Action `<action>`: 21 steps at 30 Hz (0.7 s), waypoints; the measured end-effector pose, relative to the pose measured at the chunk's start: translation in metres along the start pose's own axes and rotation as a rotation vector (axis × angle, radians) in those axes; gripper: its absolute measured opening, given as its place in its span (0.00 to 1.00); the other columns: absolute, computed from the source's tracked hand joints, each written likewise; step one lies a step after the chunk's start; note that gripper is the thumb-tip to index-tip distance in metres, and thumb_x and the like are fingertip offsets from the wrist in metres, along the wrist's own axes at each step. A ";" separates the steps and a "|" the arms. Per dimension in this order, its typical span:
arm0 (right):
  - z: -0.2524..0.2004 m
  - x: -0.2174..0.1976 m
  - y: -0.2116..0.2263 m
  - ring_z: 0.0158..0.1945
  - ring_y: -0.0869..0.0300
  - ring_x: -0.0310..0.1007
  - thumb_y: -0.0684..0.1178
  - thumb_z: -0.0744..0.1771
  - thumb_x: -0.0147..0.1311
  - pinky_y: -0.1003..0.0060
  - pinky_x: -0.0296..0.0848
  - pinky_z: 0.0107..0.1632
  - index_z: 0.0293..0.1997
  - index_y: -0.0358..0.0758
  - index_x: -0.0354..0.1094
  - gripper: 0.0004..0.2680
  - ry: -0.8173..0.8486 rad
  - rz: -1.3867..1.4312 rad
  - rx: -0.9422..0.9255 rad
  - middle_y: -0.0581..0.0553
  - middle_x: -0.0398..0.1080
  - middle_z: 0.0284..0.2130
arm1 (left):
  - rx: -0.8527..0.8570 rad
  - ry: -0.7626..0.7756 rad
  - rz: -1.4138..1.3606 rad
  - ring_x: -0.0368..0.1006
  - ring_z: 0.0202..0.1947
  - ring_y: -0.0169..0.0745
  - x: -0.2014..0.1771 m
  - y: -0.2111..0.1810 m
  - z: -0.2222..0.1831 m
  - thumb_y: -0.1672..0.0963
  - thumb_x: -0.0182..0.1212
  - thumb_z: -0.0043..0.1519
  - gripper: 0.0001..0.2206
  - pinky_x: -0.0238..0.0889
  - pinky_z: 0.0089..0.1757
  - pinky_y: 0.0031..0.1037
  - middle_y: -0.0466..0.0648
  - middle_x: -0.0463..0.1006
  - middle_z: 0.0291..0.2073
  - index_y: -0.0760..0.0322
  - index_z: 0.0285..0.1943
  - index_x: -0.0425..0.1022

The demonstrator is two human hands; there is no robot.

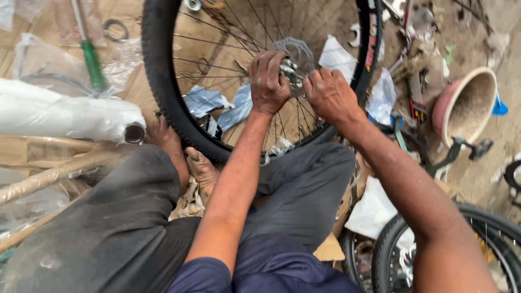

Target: The person repairs a bicycle wheel hub and spokes by hand and with a small tool while sitting on a cardboard-covered floor.

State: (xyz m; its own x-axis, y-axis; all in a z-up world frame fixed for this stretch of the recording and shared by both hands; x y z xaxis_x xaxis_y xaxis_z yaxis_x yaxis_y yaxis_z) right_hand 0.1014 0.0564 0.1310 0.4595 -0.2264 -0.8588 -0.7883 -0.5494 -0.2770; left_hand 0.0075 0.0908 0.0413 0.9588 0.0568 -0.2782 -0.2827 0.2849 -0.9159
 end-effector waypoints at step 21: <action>-0.023 0.128 -0.042 0.16 0.61 0.62 0.51 0.71 0.51 0.55 0.75 0.22 0.39 0.37 0.68 0.08 -0.253 2.115 1.246 0.50 0.64 0.20 | -0.037 0.197 0.138 0.43 0.75 0.63 0.023 -0.006 -0.013 0.55 0.76 0.45 0.27 0.37 0.68 0.65 0.50 0.46 0.76 0.43 0.57 0.77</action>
State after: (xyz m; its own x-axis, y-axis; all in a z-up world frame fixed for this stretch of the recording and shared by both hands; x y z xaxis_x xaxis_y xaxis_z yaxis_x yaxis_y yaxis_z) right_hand 0.2026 0.0323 0.0424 -0.8409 0.5024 -0.2014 0.2480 0.6883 0.6817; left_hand 0.0308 0.0776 0.0364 0.8881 -0.0962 -0.4495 -0.4151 0.2522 -0.8741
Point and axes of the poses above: each hand's wrist, its own z-axis towards the middle knuckle, its own x-axis out of the palm, y = z × x, the point moved 10 cm from there along z, towards the middle knuckle
